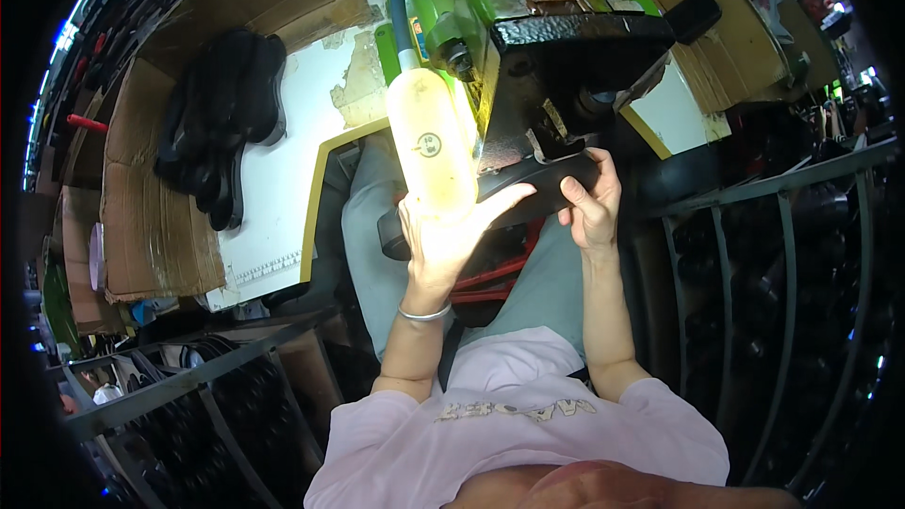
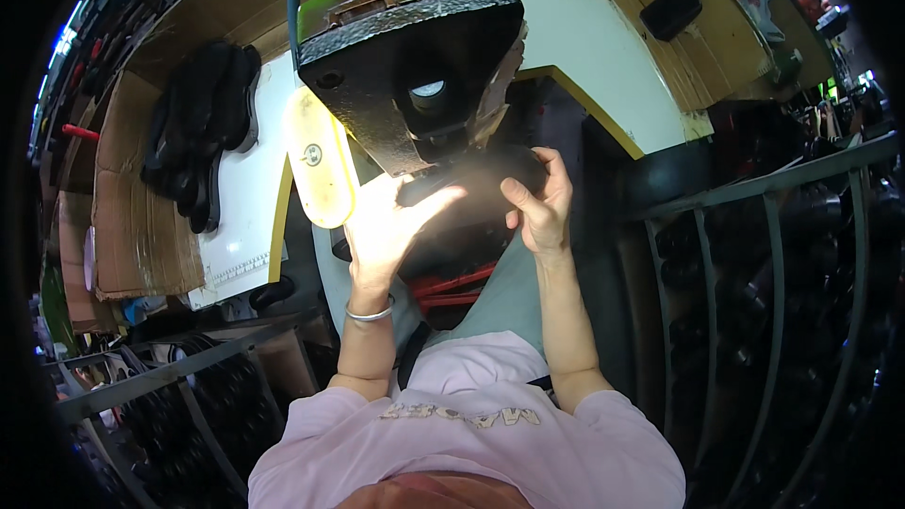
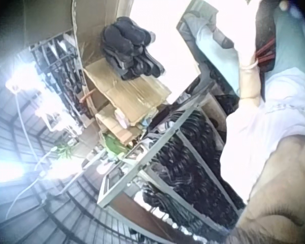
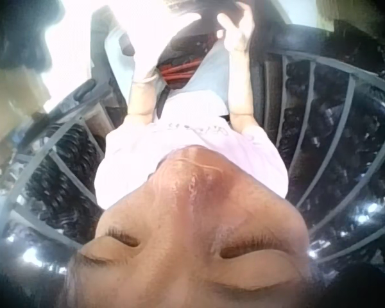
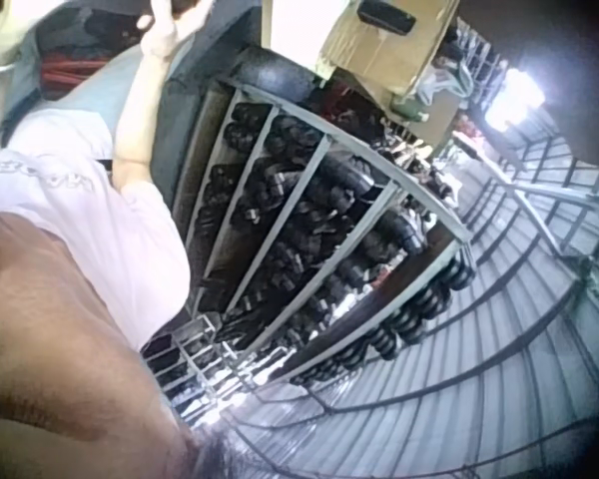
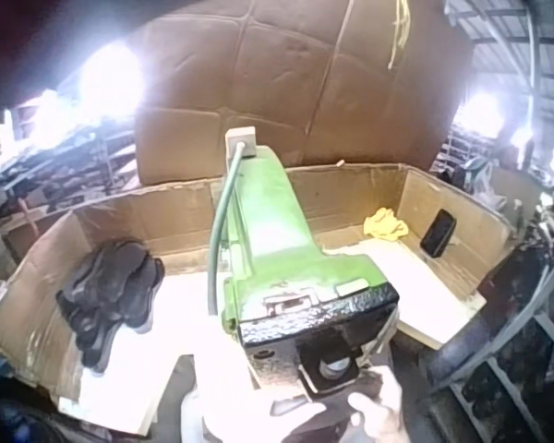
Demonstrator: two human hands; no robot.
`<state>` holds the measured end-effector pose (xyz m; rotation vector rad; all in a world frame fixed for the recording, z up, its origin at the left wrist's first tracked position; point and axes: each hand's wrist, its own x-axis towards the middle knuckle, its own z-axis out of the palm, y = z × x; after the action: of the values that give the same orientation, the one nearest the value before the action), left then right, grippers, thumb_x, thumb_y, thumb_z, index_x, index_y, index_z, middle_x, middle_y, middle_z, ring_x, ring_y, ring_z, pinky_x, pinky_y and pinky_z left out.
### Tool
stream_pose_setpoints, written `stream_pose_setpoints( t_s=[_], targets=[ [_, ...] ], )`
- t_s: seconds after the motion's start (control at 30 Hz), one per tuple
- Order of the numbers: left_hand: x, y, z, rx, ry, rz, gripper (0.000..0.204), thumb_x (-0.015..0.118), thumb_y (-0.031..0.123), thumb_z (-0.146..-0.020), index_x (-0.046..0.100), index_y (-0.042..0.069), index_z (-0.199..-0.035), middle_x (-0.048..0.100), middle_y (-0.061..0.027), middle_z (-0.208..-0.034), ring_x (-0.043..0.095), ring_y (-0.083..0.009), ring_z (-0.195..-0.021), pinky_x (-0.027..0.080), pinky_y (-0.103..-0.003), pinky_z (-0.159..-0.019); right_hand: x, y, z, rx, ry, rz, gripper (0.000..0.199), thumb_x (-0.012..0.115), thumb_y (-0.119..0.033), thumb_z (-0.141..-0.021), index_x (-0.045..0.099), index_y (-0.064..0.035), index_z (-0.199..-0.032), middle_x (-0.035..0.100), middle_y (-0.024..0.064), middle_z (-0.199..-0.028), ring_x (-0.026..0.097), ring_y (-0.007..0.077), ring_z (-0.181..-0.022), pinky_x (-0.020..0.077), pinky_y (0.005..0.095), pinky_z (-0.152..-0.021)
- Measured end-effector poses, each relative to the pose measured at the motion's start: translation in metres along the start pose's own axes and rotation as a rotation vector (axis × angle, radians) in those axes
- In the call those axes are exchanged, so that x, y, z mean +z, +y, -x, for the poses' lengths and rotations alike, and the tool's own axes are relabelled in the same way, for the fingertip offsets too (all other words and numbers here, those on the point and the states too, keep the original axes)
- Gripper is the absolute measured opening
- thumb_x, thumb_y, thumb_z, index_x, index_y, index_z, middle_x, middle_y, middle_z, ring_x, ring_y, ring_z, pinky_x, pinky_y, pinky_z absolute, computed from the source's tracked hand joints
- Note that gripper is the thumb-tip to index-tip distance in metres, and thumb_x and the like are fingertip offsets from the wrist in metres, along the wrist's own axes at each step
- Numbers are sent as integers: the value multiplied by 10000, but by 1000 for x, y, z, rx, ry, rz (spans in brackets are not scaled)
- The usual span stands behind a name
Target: The person uses a green bench grinder to smooth the soles of black shoes. They pick up shoes from a nearby shelf, press the soles against the rotating grinding wheel, and then place the shoes back on the shelf. The process is repeated for multiple shoes.
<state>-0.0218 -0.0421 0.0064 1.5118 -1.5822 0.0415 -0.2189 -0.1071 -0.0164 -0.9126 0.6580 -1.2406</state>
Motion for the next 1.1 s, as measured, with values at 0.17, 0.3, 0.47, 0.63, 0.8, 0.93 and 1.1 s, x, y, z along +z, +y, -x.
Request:
stream_pose_setpoints(
  t_s=[0.17,0.3,0.47,0.63,0.8,0.93,1.1],
  targets=[
    [-17,4,8,-293,-61,92,322,890,227,-662,645,23,-706,556,-7,-583,472,-105,-511,400,-266,-507,9,8,0,87,-58,-25,370,743,59,-744,499,-17,-1011,637,93,-899,610,97,-645,437,184,-370],
    [-33,2,17,-459,-77,190,295,879,217,-687,713,-5,-789,682,-91,-656,619,-159,-526,481,-289,-549,27,9,4,93,-85,57,376,772,48,-719,524,-25,-991,644,78,-874,592,74,-625,420,174,-379],
    [-15,-12,55,-618,31,353,265,837,117,-729,711,-40,-902,720,-102,-777,647,-138,-663,511,-284,-669,34,8,5,110,-131,230,382,807,4,-709,553,-22,-995,657,60,-862,585,58,-633,435,189,-442],
    [17,-23,92,-696,135,528,343,806,88,-764,672,-55,-1046,718,-121,-944,649,-157,-849,501,-295,-777,36,20,-5,-95,-181,353,399,858,-58,-672,597,-13,-970,680,54,-877,627,93,-769,511,246,-680],
    [15,-15,59,-438,37,585,261,799,69,-775,659,-28,-973,685,-54,-869,593,-100,-764,495,-255,-710,36,29,-2,-136,-182,409,388,862,-88,-680,621,-10,-974,688,38,-910,636,103,-808,512,255,-739],
    [13,-3,20,-382,-78,663,158,793,39,-761,690,-9,-871,679,-38,-817,589,-91,-725,487,-243,-685,18,43,15,119,-79,193,381,818,-84,-738,614,-2,-1049,680,59,-998,635,120,-869,510,266,-787],
    [35,8,33,-468,45,757,165,761,-17,-783,660,-23,-915,661,-41,-845,596,-100,-762,489,-240,-721,-28,120,84,491,-258,186,688,790,15,-687,498,-8,-1309,565,94,-1259,548,204,-1144,426,338,-1009]
  ],
)
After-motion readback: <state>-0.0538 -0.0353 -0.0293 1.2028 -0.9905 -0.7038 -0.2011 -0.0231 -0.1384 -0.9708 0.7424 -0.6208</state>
